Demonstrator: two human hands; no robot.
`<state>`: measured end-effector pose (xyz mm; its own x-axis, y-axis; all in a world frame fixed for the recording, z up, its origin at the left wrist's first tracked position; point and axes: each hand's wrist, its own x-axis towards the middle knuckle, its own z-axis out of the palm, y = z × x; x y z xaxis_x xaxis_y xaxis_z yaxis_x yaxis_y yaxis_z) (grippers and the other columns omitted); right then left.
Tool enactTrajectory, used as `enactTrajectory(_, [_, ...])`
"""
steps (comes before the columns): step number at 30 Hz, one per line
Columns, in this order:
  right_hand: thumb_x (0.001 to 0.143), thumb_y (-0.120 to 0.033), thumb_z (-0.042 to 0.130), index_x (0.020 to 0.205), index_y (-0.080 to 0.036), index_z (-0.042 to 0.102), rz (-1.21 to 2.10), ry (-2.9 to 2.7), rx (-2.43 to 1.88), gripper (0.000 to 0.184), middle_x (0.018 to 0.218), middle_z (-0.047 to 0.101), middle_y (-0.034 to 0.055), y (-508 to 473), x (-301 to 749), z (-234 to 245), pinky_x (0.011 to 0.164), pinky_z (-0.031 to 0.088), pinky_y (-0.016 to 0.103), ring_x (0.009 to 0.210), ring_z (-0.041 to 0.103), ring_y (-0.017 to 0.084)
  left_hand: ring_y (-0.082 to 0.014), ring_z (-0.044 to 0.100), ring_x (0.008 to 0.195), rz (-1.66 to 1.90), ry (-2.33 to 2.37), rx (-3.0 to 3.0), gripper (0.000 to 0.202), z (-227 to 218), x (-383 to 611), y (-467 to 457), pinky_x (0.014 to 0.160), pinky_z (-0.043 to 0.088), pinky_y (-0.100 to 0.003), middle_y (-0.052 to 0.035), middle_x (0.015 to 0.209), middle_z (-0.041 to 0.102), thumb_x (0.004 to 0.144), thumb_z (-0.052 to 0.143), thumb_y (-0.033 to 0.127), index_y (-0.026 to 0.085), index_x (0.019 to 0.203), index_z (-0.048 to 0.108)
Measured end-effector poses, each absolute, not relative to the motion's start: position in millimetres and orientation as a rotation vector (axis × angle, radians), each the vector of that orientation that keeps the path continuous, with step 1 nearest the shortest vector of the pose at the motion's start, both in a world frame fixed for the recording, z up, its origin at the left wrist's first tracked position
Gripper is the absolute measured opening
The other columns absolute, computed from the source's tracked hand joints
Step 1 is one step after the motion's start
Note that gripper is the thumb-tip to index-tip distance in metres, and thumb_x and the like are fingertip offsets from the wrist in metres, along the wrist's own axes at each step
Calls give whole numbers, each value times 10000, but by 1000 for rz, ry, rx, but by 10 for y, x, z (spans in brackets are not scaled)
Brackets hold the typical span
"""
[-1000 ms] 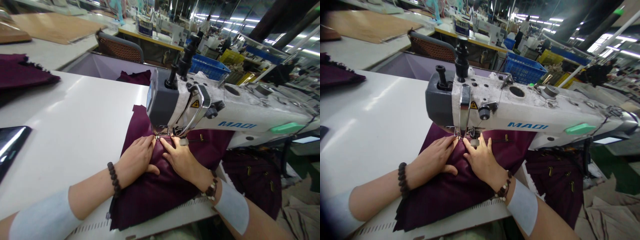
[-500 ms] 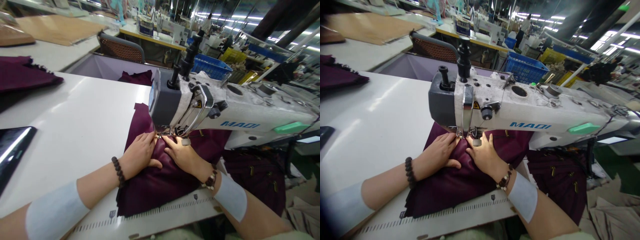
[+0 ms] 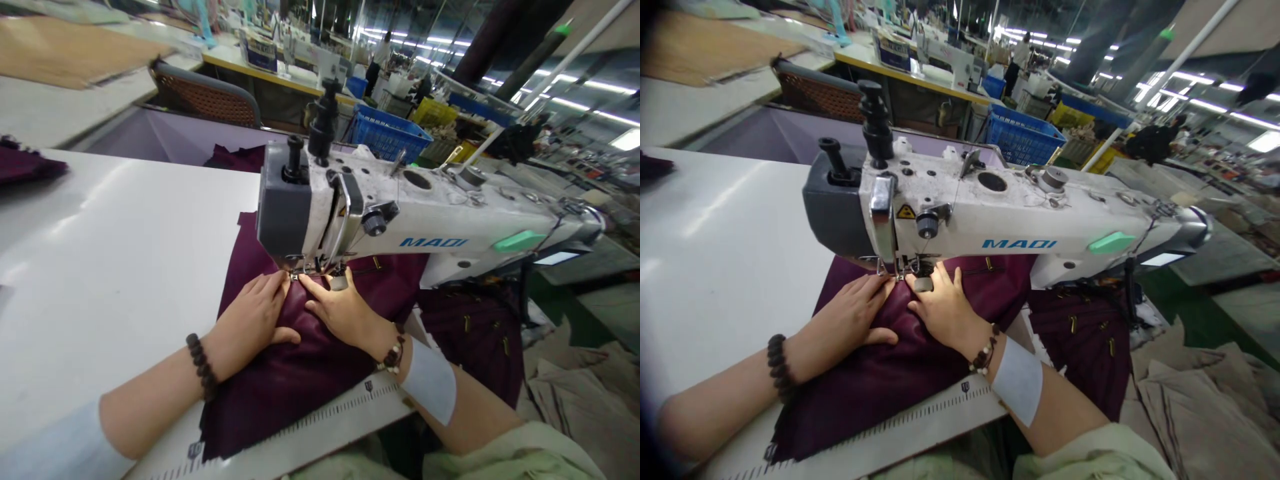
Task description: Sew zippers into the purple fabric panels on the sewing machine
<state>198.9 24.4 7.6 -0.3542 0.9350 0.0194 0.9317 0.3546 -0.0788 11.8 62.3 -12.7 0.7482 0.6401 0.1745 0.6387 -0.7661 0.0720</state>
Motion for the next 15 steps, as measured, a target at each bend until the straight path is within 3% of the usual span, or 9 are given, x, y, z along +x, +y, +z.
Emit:
enactTrajectory(3, [928,-387,401,1338,-235,416,142,-2533,-1715,438,1341,448,137,254,2012,102,1041,266,559,1243,410,264,-336,513,1088,326,1087,2959,888,-164,111,621,946,429,-431,-225,1194,537,646,553,727,21,1184,533])
enactTrajectory(6, [949,-331,357,1234,-167,517,140,-2489,-1688,366,1267,519,125,259,2150,178,1052,304,471,1217,438,222,-338,519,1089,362,1081,2982,896,-188,100,643,953,425,-425,-231,1193,538,655,539,731,5,1180,535])
enactTrajectory(10, [941,-258,360,1163,-97,566,-171,-2137,-2074,344,1238,550,138,197,2577,210,1066,271,484,1203,453,253,-332,517,1110,407,1046,2995,878,-187,68,678,970,412,-421,-230,1206,536,685,498,732,19,1196,530])
enactTrajectory(15, [924,-279,382,1182,-15,564,-129,-1993,-2319,411,1242,537,189,148,3049,57,989,397,396,1161,493,268,-337,542,1063,419,1034,3001,896,-173,7,715,910,451,-436,-241,1171,553,695,447,750,12,1195,537])
